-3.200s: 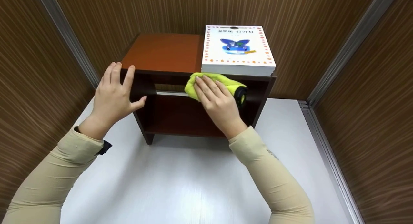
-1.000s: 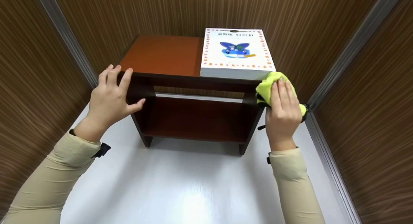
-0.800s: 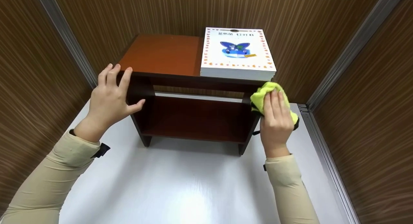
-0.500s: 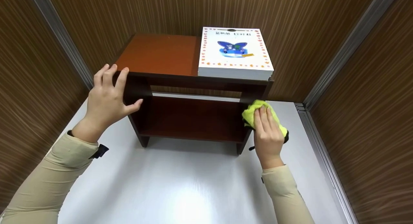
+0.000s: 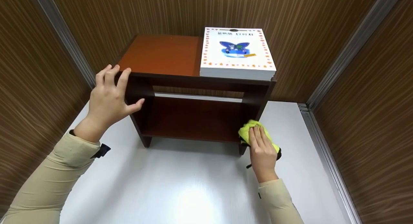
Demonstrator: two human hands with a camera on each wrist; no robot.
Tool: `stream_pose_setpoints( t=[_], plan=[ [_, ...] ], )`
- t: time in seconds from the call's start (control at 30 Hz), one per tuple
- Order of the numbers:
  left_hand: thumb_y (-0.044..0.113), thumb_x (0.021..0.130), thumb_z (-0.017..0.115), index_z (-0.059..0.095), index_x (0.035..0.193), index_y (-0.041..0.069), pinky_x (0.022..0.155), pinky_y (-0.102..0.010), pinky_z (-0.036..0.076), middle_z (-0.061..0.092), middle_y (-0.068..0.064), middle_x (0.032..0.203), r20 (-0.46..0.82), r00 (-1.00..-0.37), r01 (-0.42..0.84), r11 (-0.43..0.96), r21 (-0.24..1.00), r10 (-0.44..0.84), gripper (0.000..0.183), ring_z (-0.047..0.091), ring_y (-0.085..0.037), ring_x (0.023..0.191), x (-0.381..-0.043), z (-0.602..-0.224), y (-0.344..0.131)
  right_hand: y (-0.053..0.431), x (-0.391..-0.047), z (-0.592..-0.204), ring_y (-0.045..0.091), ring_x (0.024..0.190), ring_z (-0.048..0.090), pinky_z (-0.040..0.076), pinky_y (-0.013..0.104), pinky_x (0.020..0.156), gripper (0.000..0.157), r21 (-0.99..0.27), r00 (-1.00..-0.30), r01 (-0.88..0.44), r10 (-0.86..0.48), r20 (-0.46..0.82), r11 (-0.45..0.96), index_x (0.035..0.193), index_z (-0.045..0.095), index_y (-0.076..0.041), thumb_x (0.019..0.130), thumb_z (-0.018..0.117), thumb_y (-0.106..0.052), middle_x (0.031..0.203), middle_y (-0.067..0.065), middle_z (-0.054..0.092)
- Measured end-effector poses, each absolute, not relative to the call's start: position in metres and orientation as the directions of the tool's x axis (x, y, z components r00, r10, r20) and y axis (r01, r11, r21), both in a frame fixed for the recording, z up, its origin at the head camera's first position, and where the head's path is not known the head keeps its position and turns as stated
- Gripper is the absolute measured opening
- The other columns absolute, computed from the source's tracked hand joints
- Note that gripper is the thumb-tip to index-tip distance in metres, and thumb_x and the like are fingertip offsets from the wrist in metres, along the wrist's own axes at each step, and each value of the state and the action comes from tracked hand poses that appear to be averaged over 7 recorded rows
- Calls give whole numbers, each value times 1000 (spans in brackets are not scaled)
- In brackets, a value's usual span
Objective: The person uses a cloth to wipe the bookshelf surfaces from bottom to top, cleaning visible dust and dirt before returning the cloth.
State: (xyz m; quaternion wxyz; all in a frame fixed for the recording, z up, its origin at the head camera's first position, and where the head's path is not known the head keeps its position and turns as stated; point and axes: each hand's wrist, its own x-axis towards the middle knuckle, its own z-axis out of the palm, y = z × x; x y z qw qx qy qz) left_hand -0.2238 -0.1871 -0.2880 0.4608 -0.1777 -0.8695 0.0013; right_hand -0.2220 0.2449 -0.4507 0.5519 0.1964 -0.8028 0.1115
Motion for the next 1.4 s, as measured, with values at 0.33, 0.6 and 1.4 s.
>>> stream_pose_setpoints(
  t=[0.33,0.6,1.4],
  plan=[
    [57,76,59,43,133,4,68,-46,53,41,-25,128,794,-522,310,936,-166,313,80,36,-42,122,-223,-287,-187,245,-216,-477,37,104,60,49,49,79,53,46,-437,-434,-255,863,900,117,63,2,66,72,13,116,20,61],
    [57,75,59,43,133,4,69,-46,53,41,-25,128,796,-516,312,935,-168,315,80,36,-42,121,-224,-288,-188,243,-212,-490,38,101,61,50,50,75,62,23,-505,-448,-274,818,894,116,63,4,57,77,13,115,21,61],
    [56,77,59,42,133,3,73,-48,52,40,-25,128,791,-528,302,938,-167,311,79,35,-42,122,-223,-287,-187,240,-208,-505,39,99,61,51,50,70,65,13,-608,-425,-295,737,905,116,61,7,54,82,10,114,24,61]
  ],
)
